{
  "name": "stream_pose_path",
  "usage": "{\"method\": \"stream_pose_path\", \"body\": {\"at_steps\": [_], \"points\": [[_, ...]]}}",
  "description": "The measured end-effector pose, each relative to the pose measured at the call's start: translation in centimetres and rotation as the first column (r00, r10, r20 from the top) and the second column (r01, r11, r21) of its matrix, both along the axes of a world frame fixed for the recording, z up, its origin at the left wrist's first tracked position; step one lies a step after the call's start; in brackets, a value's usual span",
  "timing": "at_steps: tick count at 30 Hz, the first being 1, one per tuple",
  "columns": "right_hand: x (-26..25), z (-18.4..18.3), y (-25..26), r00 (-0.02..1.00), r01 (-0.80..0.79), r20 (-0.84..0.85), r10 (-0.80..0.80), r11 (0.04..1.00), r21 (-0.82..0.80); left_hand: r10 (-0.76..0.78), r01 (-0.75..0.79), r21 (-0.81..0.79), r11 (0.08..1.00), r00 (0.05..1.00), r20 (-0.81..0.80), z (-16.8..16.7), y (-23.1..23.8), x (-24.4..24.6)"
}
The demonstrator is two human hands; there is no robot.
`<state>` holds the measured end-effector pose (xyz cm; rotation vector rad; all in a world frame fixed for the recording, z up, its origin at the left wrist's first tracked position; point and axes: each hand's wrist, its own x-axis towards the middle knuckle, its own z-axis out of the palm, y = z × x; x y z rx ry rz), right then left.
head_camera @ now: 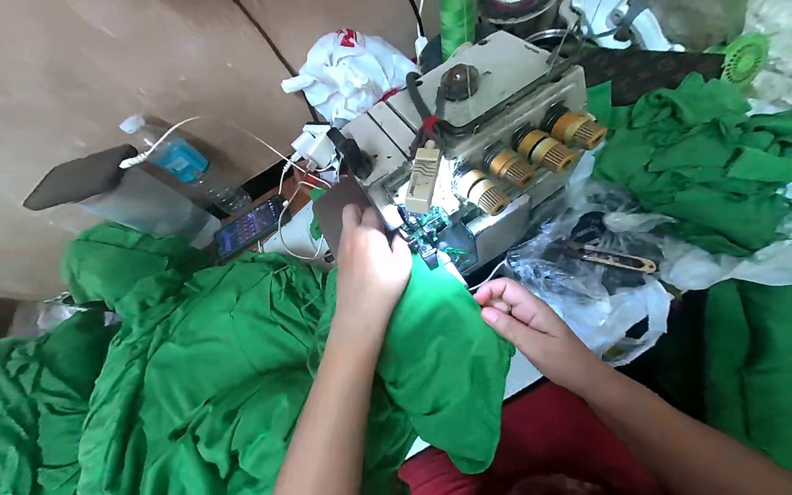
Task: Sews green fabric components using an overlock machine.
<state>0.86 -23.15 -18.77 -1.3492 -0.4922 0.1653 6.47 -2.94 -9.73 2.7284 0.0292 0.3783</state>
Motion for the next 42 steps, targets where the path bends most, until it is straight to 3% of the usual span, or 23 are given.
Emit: {"method": "stream_pose_path", "body": {"at_steps": [5,8,11,16,19,27,29,35,42], "points": [[0.6,0.1,0.3,0.997,0.027,0.071,-0.023,0.997,-0.068,-0.062,0.059,0.022,0.998,0.988,0.145,-0.9,1.2,0.3],[0.1,1.3,-1.9,0.974,0.064,0.225,0.005,0.952,-0.299,-0.122,0.107,0.070,0.992,0.953,0.277,-1.2,1.9,-1.6],[1.0,2.2,-6.1,0.907,0.283,0.415,-0.067,0.827,-0.485,-0.193,0.203,0.003,0.979,0.926,0.324,-0.4,2.1,-5.2],[4.4,2.4,-13.9,0.830,0.545,0.519,-0.202,0.489,-0.681,-0.326,0.375,-0.119,0.919,0.896,0.302,0.5,1.5,-10.6],[6.0,2.7,-14.4,0.841,0.539,0.506,-0.191,0.374,-0.755,-0.353,0.408,-0.129,0.904,0.882,0.312,0.6,1.0,-11.8],[8.9,2.8,-12.8,0.916,0.384,0.401,0.022,0.242,-0.891,-0.377,0.420,-0.105,0.901,0.880,0.289,1.1,0.7,-13.1],[9.3,2.9,-12.9,0.914,0.379,0.403,0.043,0.257,-0.889,-0.385,0.429,-0.107,0.897,0.878,0.285,1.1,0.6,-13.3],[9.6,3.5,-14.8,0.853,0.469,0.523,0.005,0.433,-0.769,-0.374,0.422,-0.125,0.898,0.881,0.290,1.0,1.0,-13.7],[8.5,5.2,-15.7,0.738,0.615,0.653,-0.168,0.565,-0.550,-0.358,0.459,-0.340,0.821,0.877,0.320,0.3,-0.2,-13.4]]}}
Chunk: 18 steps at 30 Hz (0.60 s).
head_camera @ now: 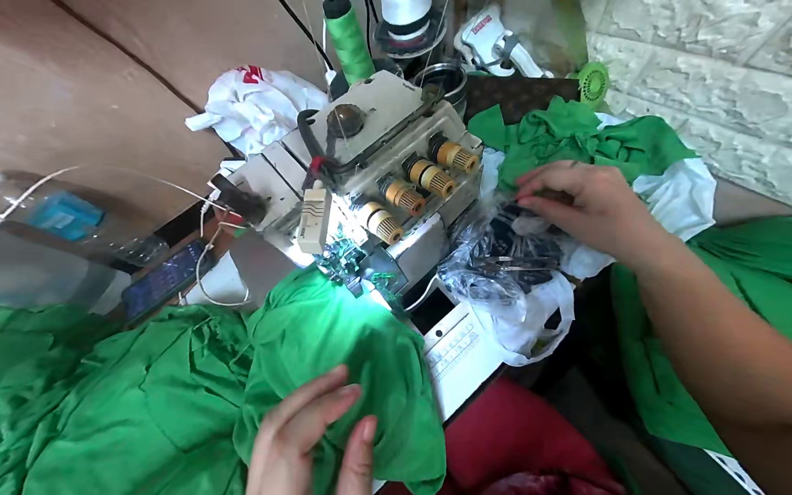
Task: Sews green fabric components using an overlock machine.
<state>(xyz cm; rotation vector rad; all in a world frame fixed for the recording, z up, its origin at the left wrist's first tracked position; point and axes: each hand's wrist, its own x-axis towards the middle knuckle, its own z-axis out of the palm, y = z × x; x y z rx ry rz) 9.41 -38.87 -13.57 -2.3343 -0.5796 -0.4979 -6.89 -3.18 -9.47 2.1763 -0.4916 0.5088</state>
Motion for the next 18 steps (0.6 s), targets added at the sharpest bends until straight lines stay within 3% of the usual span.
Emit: {"method": "stream_pose_path", "body": {"at_steps": [3,7,10,14,16,18], "points": [[-1.7,1.0,1.7,0.990,-0.081,-0.092,0.109,0.962,0.260,-0.010,-0.006,-0.176,0.984,0.996,-0.089,-0.9,-2.0,0.2],[-4.7,0.7,6.2,0.810,-0.279,-0.214,0.546,0.680,0.678,-0.087,-0.061,-0.506,0.860,0.961,-0.263,-2.7,-4.2,1.8],[-6.0,-0.2,9.5,0.669,-0.321,-0.201,0.715,0.523,0.789,-0.270,-0.098,-0.697,0.710,0.877,-0.398,-3.3,-4.4,2.4],[-6.8,-0.6,12.3,0.608,-0.301,-0.206,0.766,0.463,0.833,-0.475,-0.100,-0.888,0.448,0.815,-0.331,-3.6,-3.8,2.1],[-7.0,-0.8,13.1,0.618,-0.315,-0.170,0.768,0.440,0.841,-0.490,-0.025,-0.880,0.474,0.823,-0.287,-4.1,-3.0,1.9],[-7.2,-1.1,13.7,0.670,-0.352,-0.125,0.732,0.461,0.815,-0.423,0.036,-0.802,0.596,0.863,-0.275,-4.3,-2.6,1.6]]}}
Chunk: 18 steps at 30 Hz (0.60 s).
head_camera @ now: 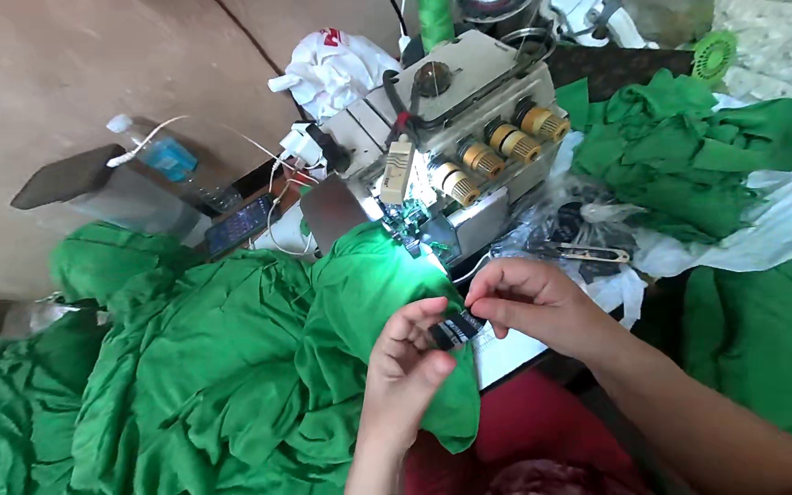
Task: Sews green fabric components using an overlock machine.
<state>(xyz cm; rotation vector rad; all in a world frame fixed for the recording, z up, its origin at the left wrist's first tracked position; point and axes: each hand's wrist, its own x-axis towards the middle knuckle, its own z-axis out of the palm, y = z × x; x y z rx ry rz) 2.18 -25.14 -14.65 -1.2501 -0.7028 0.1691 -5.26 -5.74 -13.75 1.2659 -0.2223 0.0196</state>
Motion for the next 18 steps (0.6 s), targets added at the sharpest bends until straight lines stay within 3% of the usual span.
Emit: {"method": "stream_pose_path", "body": {"at_steps": [2,4,7,10,12,15,18], "points": [[-0.3,-0.2,0.3,0.996,0.057,0.070,-0.055,0.998,-0.026,0.158,-0.188,0.206,0.960,0.975,0.153,0.2,-0.3,-0.3],[-0.7,-0.2,0.3,1.000,0.022,0.009,-0.022,0.998,-0.061,0.263,-0.437,0.388,0.811,0.866,0.426,0.3,-0.3,-0.2],[-1.2,-0.3,0.2,0.921,-0.221,-0.328,0.209,0.975,0.001,0.188,-0.646,0.445,0.620,0.673,0.715,0.5,0.5,0.1],[-2.1,-0.6,0.9,0.784,-0.284,-0.510,0.353,0.935,0.211,0.108,-0.720,0.450,0.528,0.582,0.806,0.5,0.6,0.0],[-2.4,-0.4,1.4,0.795,-0.205,-0.512,0.326,0.938,0.280,0.082,-0.714,0.524,0.464,0.623,0.778,0.6,1.0,-0.4],[-2.2,-0.3,1.6,0.880,-0.118,-0.430,0.201,0.970,0.210,0.109,-0.633,0.678,0.373,0.756,0.645,1.6,1.8,-1.5],[-2.3,-0.4,1.7,0.948,-0.071,-0.300,0.106,0.990,0.125,0.263,-0.564,0.652,0.506,0.821,0.507,2.5,2.1,-2.6]]}}
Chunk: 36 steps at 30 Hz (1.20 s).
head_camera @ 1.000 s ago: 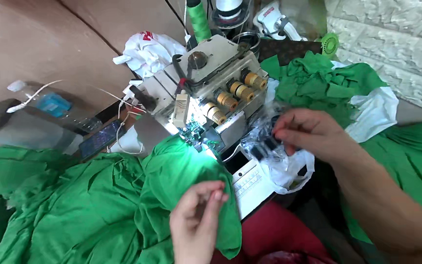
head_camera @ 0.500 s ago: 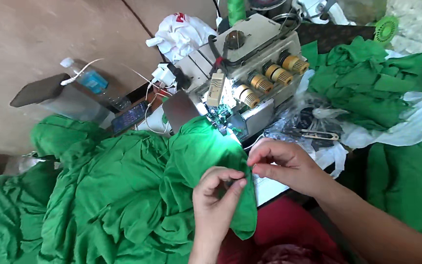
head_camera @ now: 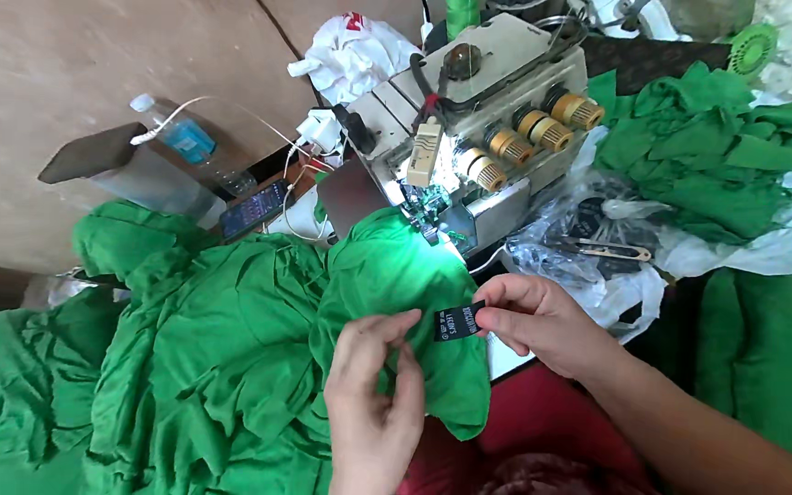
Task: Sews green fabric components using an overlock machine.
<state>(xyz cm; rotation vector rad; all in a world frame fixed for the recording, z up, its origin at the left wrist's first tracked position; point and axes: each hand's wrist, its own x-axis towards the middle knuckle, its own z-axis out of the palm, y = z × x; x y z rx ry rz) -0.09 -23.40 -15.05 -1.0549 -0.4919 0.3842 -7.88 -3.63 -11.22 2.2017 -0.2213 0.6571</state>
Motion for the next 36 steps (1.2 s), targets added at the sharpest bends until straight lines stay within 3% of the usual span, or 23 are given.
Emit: {"method": "stream_pose_path", "body": {"at_steps": [3,6,10,20,31,33,36], "points": [[-0.3,-0.1,0.4,0.978,0.068,0.203,-0.051,0.995,-0.074,-0.104,0.061,-0.246,0.967,0.981,-0.165,0.4,-0.8,-0.2],[-0.5,-0.5,0.7,0.928,0.143,0.362,-0.091,0.982,-0.121,-0.236,0.119,-0.512,0.851,0.957,-0.169,-0.3,-1.4,0.6],[-0.6,-0.5,0.6,0.935,0.189,0.329,-0.135,0.972,-0.139,-0.268,0.150,-0.664,0.732,0.960,-0.079,-1.2,-1.8,1.1],[0.1,-0.1,0.5,0.960,0.102,0.272,-0.064,0.987,-0.127,-0.188,0.123,-0.622,0.774,0.981,-0.040,-1.2,-1.7,1.1],[0.6,-0.5,1.0,0.966,0.132,0.239,-0.099,0.983,-0.129,-0.151,0.087,-0.584,0.807,0.987,-0.062,-1.5,-2.0,1.5],[1.2,-0.2,1.1,0.963,0.157,0.244,-0.114,0.974,-0.163,-0.117,0.082,-0.508,0.857,0.992,-0.037,-1.5,-1.9,2.2],[2.9,0.8,1.5,0.952,0.259,0.239,-0.191,0.920,-0.295,-0.023,0.032,-0.110,0.993,0.996,0.082,-1.3,-1.2,4.1]]}}
